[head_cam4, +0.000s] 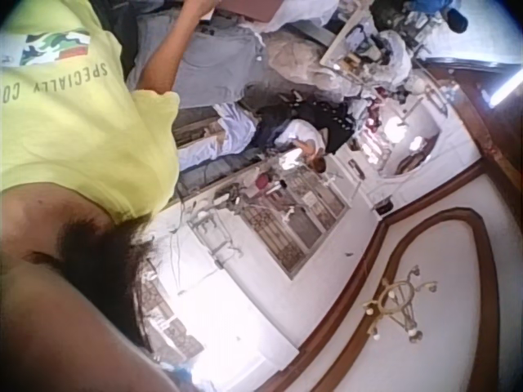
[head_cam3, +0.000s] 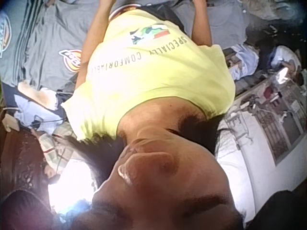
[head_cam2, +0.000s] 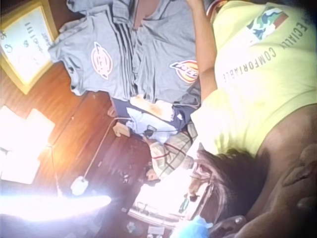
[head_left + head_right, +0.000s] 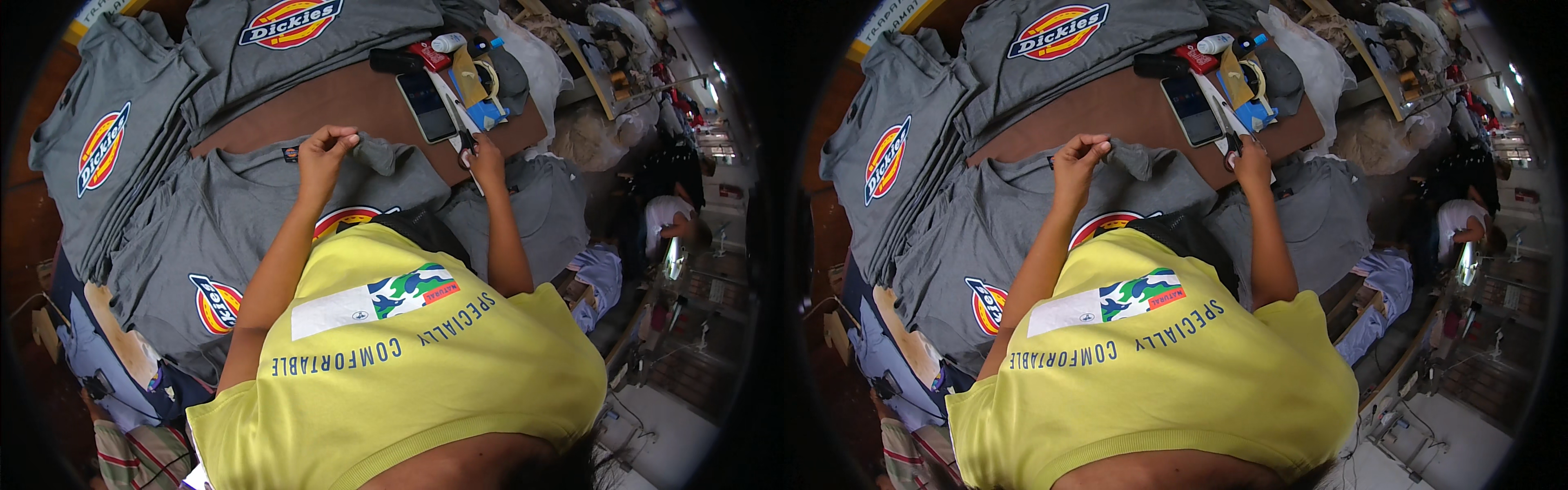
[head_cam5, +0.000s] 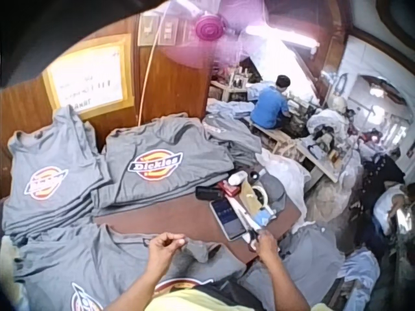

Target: The person picks up and turns over several grey shirts, using scissors to trim loose threads from the fabric and tags.

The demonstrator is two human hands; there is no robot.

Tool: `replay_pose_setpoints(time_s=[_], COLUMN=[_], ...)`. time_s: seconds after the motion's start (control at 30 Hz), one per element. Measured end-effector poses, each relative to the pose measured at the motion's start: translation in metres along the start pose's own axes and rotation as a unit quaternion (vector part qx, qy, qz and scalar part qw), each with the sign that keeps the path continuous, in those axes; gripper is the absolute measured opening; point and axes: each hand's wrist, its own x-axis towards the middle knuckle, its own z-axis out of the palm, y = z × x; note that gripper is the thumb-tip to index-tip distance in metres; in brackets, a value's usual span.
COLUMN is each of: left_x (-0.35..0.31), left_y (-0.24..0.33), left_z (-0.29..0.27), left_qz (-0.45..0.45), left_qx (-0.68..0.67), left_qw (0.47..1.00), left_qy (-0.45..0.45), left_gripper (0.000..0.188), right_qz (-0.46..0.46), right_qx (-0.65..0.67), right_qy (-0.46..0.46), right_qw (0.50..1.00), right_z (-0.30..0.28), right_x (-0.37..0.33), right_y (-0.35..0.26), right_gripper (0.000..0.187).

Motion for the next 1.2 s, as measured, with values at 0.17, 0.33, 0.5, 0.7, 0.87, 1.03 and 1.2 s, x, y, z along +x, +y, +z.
replay_pose_setpoints(time_s=[0.17, 0.33, 0.5, 0.7, 0.87, 1.03, 1.2], left_x=[-0.003, -0.005, -0.005, -0.006, -0.006, -0.008, -0.008], left_y=[0.006, 0.005, 0.0, -0.001, -0.006, -0.004, -0.003], left_z=[0.0, 0.002, -0.003, -0.001, 0.0, 0.002, 0.002], left_qz=[0.053, 0.106, 0.115, 0.116, 0.118, 0.117, 0.12], left_qx=[0.029, 0.087, 0.077, 0.056, 0.025, 0.025, 0.029], left_qw=[0.997, 0.989, 0.99, 0.991, 0.993, 0.993, 0.992], left_qy=[0.056, 0.047, 0.041, 0.023, 0.017, 0.008, 0.006], left_gripper=[0.011, 0.011, 0.007, 0.005, 0.005, 0.006, 0.005], right_qz=[0.112, -0.011, -0.166, -0.329, -0.371, -0.383, -0.401], right_qx=[0.062, 0.234, 0.327, 0.115, 0.067, 0.065, 0.061], right_qy=[-0.096, -0.027, -0.053, 0.019, 0.032, 0.026, 0.036], right_qw=[0.987, 0.972, 0.929, 0.937, 0.926, 0.921, 0.913], right_z=[-0.038, -0.043, -0.057, -0.068, -0.072, -0.071, -0.07], right_x=[0.004, -0.009, -0.02, -0.013, -0.003, 0.003, 0.01], right_y=[-0.03, -0.056, -0.082, -0.09, -0.096, -0.102, -0.112], right_gripper=[0.041, 0.045, 0.049, 0.052, 0.055, 0.055, 0.053])
